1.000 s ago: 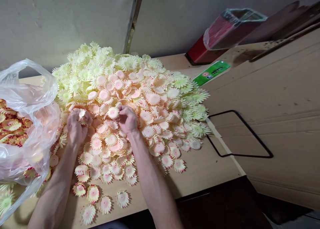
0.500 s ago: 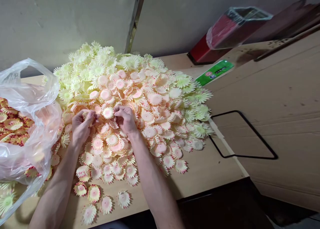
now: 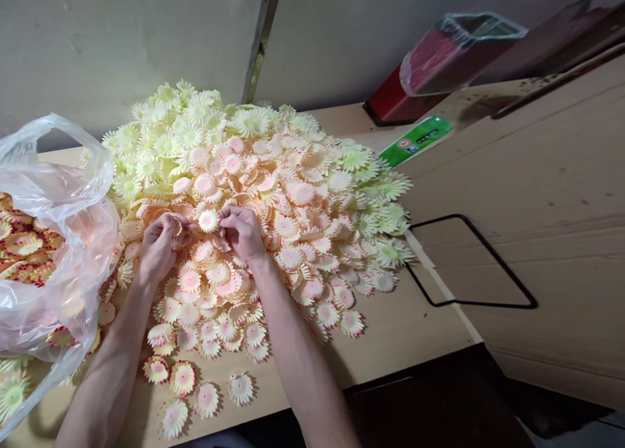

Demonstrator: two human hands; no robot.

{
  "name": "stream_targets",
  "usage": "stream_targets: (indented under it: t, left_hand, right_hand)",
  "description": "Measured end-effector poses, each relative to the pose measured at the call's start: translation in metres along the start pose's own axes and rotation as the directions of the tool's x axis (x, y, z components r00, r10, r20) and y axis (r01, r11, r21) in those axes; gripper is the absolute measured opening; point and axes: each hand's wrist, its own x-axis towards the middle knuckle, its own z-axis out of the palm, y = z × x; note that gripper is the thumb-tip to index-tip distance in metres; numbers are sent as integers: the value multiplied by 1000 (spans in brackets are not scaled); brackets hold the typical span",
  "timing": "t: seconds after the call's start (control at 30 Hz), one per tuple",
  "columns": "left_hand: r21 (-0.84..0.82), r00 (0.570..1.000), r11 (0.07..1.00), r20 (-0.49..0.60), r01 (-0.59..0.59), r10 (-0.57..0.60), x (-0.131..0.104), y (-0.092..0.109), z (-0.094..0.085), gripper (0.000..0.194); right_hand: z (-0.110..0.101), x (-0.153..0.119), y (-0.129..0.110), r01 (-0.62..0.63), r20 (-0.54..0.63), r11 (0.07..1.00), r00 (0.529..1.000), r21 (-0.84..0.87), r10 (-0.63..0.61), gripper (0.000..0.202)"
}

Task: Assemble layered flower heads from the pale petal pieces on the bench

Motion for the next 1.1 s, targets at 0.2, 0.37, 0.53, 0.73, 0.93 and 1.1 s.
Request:
stream_targets:
  t: [0.2, 0.37, 0.53, 0.73, 0.93, 1.1]
  left_hand:
    - [59, 999, 998, 26, -21, 20, -2, -1, -5, 30]
    - [111, 999, 993, -22, -32, 35, -3, -1, -7, 40]
    - [91, 999, 995, -26, -35, 38, -3, 7, 1, 56]
    - [103, 996, 995, -87, -15, 24, -3, 6, 0, 70]
    - [115, 998, 993, -53, -10, 16, -2, -4, -8, 68]
    - [91, 999, 995, -9, -40, 41, -1, -1, -8, 36]
  right_hand:
    - [0, 0, -1, -6, 1, 1000, 1000, 12, 6, 9]
    - [0, 0, -1, 4, -11, 1000, 1000, -4, -4, 8]
    - [1, 0, -1, -2, -4, 1000, 1000, -13, 2, 10]
    - [1, 0, -1, -9, -2, 1000, 1000, -1, 9, 7]
    - [2, -1, -1, -12, -6, 1000, 1000, -5, 12, 8]
    - [2, -1, -1, -17, -14, 1000, 1000, 1, 17, 7]
